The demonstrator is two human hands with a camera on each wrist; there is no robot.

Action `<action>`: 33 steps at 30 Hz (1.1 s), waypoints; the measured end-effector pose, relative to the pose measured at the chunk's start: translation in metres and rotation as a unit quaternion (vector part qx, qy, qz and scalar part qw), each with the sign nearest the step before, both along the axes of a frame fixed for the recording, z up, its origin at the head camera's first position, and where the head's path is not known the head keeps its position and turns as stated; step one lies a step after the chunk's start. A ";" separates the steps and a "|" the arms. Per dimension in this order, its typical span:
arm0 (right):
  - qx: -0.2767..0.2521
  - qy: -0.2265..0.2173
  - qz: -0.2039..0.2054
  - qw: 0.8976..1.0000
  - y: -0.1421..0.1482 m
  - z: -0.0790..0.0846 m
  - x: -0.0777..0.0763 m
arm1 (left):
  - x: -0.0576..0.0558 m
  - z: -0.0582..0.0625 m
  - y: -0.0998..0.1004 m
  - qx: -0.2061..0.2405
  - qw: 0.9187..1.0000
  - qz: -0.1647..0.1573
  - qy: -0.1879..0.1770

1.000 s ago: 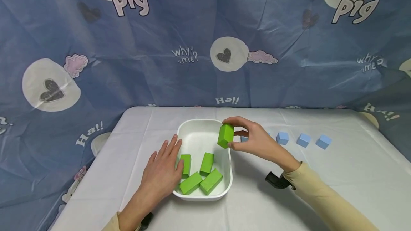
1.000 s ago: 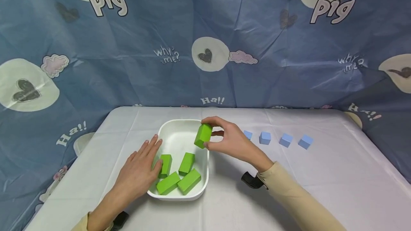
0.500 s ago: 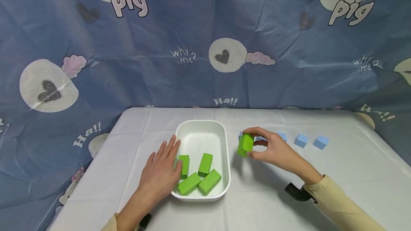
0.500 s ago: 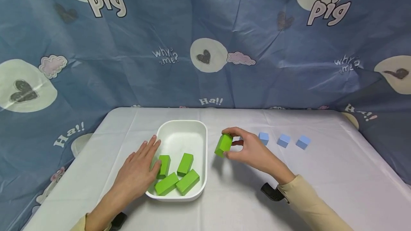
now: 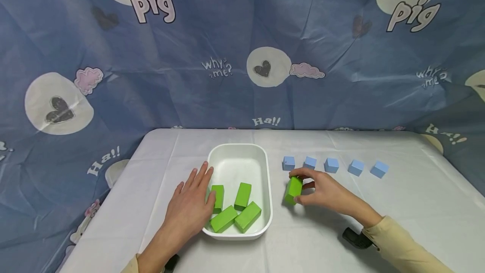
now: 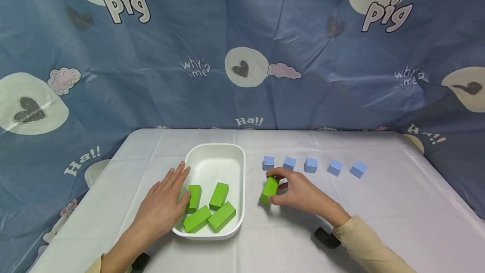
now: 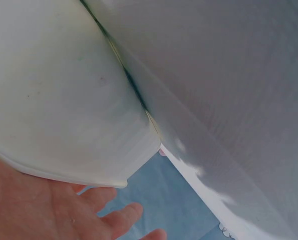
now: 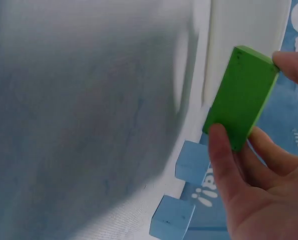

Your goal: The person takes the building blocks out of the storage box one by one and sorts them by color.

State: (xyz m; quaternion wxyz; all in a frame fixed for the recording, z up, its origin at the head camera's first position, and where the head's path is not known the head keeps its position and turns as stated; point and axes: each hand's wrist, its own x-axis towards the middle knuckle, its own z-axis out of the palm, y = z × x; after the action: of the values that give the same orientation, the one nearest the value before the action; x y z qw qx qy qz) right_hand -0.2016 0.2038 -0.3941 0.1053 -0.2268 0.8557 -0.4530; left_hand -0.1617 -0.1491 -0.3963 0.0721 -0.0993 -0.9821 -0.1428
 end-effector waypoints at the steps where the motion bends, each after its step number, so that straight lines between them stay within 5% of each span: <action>1: 0.002 -0.006 0.001 1.000 0.000 -0.001 0.000 | 0.000 0.000 0.000 0.000 1.000 0.000 0.000; 17: 0.072 0.007 0.006 0.997 -0.007 -0.009 0.000 | 0.001 -0.001 0.000 0.004 1.000 0.000 -0.001; 33: 0.058 0.006 0.012 0.998 -0.011 -0.014 0.004 | 0.001 0.000 0.000 0.007 1.000 0.003 -0.003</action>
State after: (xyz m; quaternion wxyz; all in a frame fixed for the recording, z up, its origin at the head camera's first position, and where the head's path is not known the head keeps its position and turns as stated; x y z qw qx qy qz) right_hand -0.1975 0.1924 -0.4077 0.1186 -0.2331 0.8782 -0.4004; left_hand -0.1610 -0.1492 -0.3966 0.0705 -0.0960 -0.9816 -0.1495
